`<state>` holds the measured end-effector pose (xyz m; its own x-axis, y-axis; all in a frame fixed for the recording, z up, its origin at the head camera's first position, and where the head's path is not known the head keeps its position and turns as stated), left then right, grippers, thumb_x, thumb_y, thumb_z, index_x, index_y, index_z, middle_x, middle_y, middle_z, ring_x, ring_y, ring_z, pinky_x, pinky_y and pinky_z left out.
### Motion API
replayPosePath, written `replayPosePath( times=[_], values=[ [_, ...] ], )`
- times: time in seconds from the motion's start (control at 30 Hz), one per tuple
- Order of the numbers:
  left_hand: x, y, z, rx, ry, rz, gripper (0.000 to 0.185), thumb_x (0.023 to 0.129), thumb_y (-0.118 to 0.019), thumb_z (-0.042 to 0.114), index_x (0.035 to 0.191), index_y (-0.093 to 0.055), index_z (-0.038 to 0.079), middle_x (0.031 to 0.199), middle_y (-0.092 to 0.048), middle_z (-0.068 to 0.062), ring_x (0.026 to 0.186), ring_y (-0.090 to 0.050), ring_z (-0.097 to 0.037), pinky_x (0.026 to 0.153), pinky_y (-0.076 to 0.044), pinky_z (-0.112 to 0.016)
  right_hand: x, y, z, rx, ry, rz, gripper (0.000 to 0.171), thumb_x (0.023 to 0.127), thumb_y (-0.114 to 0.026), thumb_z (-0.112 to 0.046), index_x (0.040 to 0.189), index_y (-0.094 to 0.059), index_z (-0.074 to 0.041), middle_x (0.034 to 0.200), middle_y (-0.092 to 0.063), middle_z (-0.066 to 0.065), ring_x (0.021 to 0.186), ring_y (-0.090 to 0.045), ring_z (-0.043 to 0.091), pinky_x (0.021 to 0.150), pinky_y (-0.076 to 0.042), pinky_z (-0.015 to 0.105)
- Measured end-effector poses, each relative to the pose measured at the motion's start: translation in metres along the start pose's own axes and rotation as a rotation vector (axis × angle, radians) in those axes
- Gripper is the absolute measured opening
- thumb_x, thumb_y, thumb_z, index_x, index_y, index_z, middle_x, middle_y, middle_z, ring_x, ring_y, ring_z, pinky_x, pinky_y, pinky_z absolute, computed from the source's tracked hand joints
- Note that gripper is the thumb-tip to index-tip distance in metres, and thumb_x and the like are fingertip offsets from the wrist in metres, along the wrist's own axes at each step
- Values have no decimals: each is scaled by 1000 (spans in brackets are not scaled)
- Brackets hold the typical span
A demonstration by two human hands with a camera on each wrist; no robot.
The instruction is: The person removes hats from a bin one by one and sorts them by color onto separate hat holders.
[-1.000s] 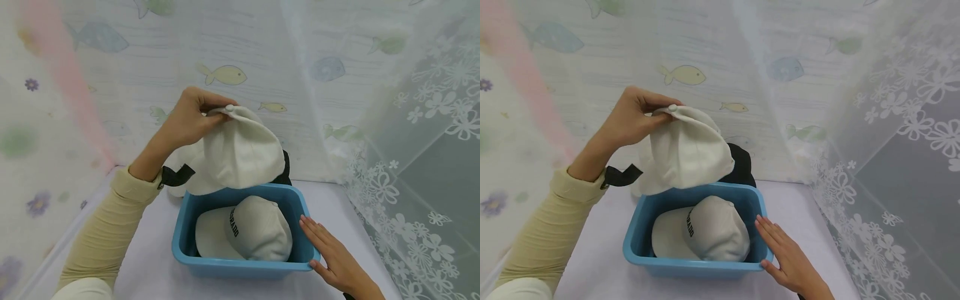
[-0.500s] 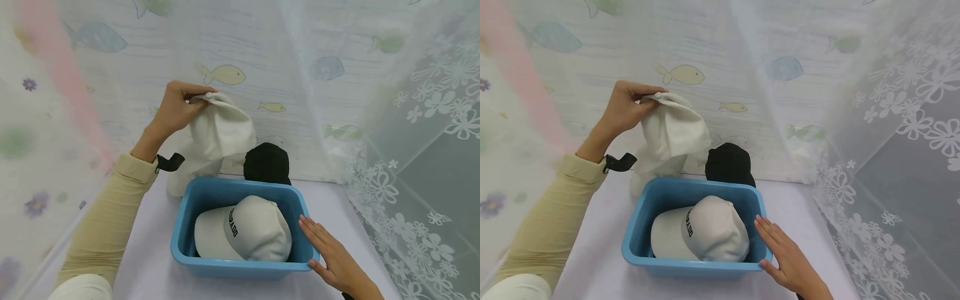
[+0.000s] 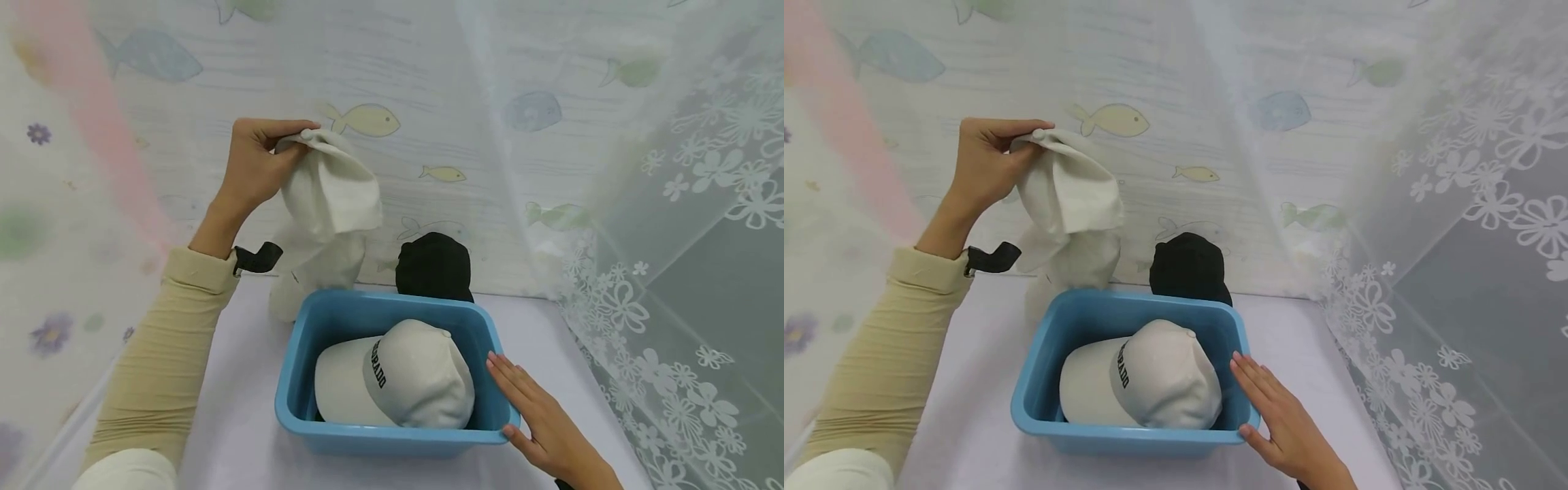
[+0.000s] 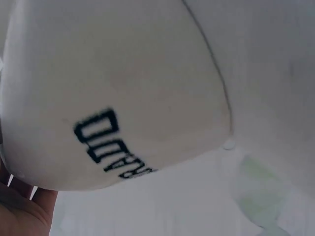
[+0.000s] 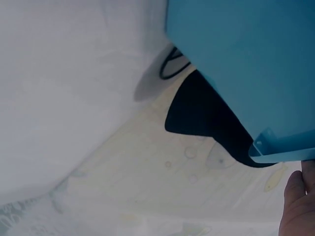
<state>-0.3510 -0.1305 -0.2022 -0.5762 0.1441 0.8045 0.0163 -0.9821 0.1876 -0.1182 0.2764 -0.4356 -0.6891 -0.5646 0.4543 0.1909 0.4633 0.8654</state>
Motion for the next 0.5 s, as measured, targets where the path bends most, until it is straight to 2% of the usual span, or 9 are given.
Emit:
replayPosePath(
  times=[0.1,0.23,0.37,0.5],
  values=[
    [-11,-4,-17,43,47,-30,23,92,-64,-10,108,-79,-1,108,-76,-19,97,-70,1,86,-56,-17,-1,1,0,-4,-5,4,68,106,-47,-44,156,-36,1,159,-41,20,154,-26,25,126,-10,22],
    [-33,-16,-46,77,133,-83,24,94,-63,-8,111,-78,0,113,-73,-23,97,-67,5,85,-54,-14,-3,1,0,-2,-6,10,68,106,-47,-44,156,-36,2,159,-41,20,154,-27,26,126,-10,22],
    [-55,-24,-69,36,202,-102,24,95,-64,-6,116,-75,-1,115,-72,-25,96,-68,5,84,-56,-14,-5,1,-2,22,-4,12,68,105,-50,-41,155,-37,3,159,-40,21,154,-28,26,125,-11,21],
    [-73,-33,-84,13,227,-139,27,94,-68,-6,120,-73,-3,117,-71,-26,96,-67,6,84,-56,-14,-7,1,-4,33,-5,9,69,105,-52,-41,155,-37,4,159,-40,21,154,-28,25,125,-11,20]
  ],
)
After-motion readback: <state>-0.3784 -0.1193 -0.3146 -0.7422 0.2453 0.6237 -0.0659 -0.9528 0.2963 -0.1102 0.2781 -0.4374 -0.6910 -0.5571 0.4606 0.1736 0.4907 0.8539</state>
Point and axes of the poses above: each hand's wrist, its own x-axis towards the middle knuckle, its own y-axis out of the back of the hand, z = x × y, the point moved 5 cm from there along x, towards the middle knuckle
